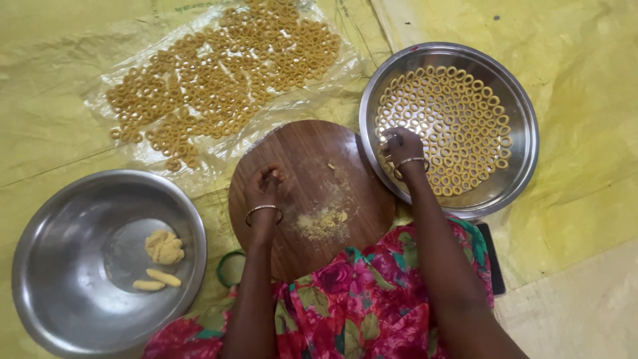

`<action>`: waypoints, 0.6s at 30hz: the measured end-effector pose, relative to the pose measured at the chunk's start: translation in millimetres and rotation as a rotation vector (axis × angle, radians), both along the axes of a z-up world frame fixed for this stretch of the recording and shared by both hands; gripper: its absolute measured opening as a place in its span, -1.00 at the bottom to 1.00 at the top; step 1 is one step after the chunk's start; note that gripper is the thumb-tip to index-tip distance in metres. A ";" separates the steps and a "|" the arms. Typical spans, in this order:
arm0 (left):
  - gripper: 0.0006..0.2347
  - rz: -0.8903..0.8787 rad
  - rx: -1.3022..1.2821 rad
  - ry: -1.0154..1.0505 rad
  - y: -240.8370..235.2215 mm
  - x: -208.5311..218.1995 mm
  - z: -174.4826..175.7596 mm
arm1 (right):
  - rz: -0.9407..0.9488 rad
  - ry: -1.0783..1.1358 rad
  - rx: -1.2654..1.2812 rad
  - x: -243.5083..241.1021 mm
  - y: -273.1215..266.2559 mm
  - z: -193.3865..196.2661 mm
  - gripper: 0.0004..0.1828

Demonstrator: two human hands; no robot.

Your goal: The person rolls small pieces of dough into thin ropes on a wooden board, then joins the ends to form rings. The rings are placed into a metal tray. The person repeats this process continuously.

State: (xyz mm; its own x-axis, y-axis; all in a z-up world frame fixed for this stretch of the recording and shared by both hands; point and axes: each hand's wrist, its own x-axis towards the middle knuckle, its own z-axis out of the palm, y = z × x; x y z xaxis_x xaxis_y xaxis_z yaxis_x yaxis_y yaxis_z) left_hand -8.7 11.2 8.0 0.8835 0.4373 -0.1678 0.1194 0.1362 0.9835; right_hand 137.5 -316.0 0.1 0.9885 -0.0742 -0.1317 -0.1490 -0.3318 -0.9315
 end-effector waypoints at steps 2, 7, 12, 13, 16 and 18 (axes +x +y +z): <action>-0.82 0.103 -0.056 -0.098 3.9 2.0 0.6 | 0.151 -0.121 -0.124 -20.0 6.0 8.9 -0.85; -0.81 0.249 -0.107 -0.210 28.6 -9.8 13.9 | 0.420 -0.480 -0.457 -73.4 68.3 4.4 -0.81; -0.77 0.303 -0.056 -0.218 47.1 -33.8 38.9 | 0.407 -0.490 -0.690 -81.0 108.9 -0.5 -0.82; -0.78 0.256 0.006 -0.209 48.5 -37.6 41.6 | 0.417 -0.519 -0.699 -79.2 109.2 -2.7 -0.82; -0.78 0.114 0.272 -0.116 61.1 -53.1 48.3 | 0.481 -0.578 -0.734 -70.8 104.2 -3.0 -0.84; -0.75 -0.024 0.539 0.056 65.2 -69.0 48.0 | 0.441 -0.609 -0.620 -73.1 96.3 0.6 -0.83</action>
